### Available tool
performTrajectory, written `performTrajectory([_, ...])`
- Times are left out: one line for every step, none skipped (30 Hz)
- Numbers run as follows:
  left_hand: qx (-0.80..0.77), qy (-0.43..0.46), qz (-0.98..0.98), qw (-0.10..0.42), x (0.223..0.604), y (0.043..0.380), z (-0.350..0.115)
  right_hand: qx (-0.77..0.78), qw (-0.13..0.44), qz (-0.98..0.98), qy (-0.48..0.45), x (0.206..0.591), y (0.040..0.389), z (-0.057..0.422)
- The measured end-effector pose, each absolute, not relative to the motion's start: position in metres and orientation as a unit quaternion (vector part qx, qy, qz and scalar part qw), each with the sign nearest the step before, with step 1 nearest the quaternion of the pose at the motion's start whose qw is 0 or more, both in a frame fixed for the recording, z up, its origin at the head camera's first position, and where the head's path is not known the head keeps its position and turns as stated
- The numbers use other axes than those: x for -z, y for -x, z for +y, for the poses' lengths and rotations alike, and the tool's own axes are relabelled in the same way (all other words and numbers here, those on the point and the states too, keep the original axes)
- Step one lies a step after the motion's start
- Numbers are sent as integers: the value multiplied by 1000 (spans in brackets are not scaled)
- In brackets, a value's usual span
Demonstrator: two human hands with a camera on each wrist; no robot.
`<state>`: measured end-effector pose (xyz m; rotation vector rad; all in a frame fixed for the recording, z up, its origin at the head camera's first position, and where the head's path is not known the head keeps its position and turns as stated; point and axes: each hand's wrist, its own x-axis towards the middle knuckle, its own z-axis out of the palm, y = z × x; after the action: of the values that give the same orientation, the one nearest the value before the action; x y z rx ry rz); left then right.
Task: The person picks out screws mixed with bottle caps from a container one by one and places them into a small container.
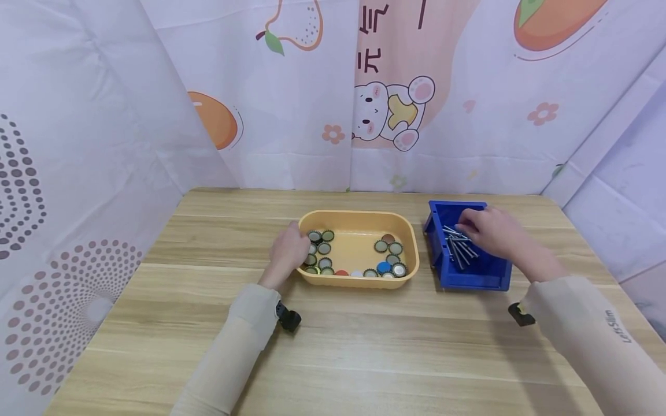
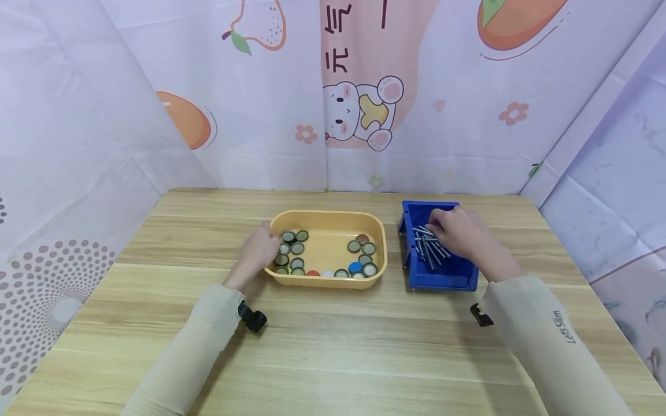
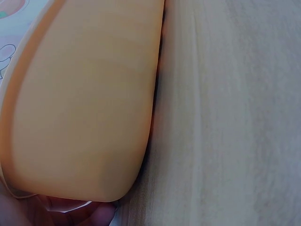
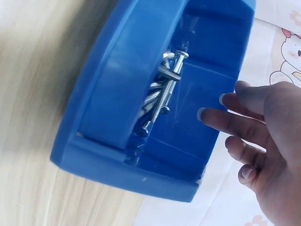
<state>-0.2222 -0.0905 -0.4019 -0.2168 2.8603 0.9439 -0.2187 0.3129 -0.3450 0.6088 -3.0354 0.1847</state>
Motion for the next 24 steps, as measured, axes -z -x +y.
performTrajectory([-312, 70, 945, 62, 402, 222, -91, -62, 26, -978, -198, 345, 219, 313])
performTrajectory([-312, 69, 945, 62, 402, 222, -91, -63, 30, -977, -199, 345, 219, 312])
performTrajectory([-313, 67, 945, 62, 402, 222, -92, -65, 36, -977, -201, 345, 219, 312])
performTrajectory([-314, 66, 945, 62, 402, 222, -92, -67, 39, -976, -203, 344, 219, 311])
performTrajectory([-315, 65, 945, 62, 403, 222, -92, -69, 41, -976, -204, 344, 219, 310])
performTrajectory([-317, 64, 944, 61, 403, 223, -92, -71, 42, -975, -205, 343, 219, 309])
performTrajectory([-317, 64, 944, 61, 403, 223, -92, -73, 43, -975, -206, 343, 218, 307])
performTrajectory([-318, 63, 944, 61, 403, 223, -92, -76, 40, -975, -206, 342, 218, 306])
performTrajectory([-322, 63, 943, 62, 403, 223, -92, -78, 37, -975, -205, 341, 218, 305])
performTrajectory([-324, 62, 942, 63, 403, 223, -92, -81, 35, -975, -203, 340, 217, 304])
performTrajectory([-328, 61, 941, 64, 403, 223, -92, -83, 31, -976, -199, 339, 217, 303])
performTrajectory([-334, 60, 938, 67, 403, 223, -92, -86, 27, -977, -195, 339, 217, 302])
performTrajectory([-339, 57, 936, 70, 402, 223, -93, -88, 24, -977, -191, 338, 217, 301])
performTrajectory([-345, 54, 934, 74, 402, 223, -93, -90, 21, -978, -185, 337, 217, 301])
performTrajectory([-350, 50, 932, 78, 401, 223, -93, -92, 18, -979, -179, 337, 218, 300])
performTrajectory([-353, 46, 931, 82, 401, 223, -94, -95, 15, -980, -173, 336, 218, 300])
performTrajectory([-358, 41, 929, 88, 400, 223, -95, -99, 13, -981, -168, 335, 218, 299])
performTrajectory([-361, 35, 927, 94, 399, 223, -96, -103, 11, -981, -163, 334, 219, 299])
performTrajectory([-362, 29, 926, 100, 398, 224, -97, -106, 11, -982, -159, 333, 219, 298])
performTrajectory([-365, 25, 925, 106, 397, 224, -98, -111, 12, -982, -154, 332, 219, 297])
performTrajectory([-368, 23, 923, 111, 396, 224, -99, -116, 11, -982, -150, 332, 219, 297])
performTrajectory([-369, 21, 922, 114, 395, 224, -101, -120, 13, -982, -145, 331, 218, 296])
performTrajectory([-369, 20, 922, 116, 393, 224, -103, -123, 16, -982, -141, 330, 217, 295])
performTrajectory([-369, 20, 922, 117, 392, 224, -104, -126, 19, -983, -136, 329, 216, 293])
